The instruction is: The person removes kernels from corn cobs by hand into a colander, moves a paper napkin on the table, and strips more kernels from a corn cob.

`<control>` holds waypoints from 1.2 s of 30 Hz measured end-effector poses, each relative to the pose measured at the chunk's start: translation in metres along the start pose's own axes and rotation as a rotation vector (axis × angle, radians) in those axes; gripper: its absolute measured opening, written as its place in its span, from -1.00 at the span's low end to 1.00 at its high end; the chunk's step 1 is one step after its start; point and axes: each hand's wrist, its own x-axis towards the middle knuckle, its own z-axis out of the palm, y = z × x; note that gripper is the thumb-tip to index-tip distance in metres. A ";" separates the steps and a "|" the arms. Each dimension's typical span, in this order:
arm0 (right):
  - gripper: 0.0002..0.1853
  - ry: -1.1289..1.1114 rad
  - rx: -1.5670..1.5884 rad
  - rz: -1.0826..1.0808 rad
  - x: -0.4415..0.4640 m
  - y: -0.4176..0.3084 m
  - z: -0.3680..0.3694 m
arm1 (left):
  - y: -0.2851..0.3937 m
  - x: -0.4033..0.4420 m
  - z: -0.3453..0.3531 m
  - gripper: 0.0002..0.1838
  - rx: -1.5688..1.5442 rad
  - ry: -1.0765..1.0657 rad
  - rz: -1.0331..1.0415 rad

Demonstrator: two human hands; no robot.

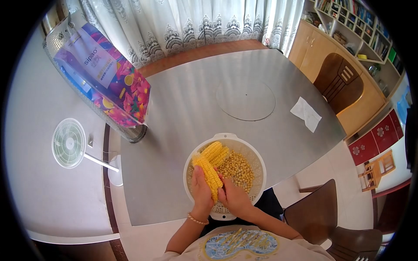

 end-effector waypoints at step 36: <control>-0.64 -0.085 1.010 0.149 -0.002 0.007 0.001 | 0.011 -0.004 0.003 -0.58 -0.321 -0.077 0.004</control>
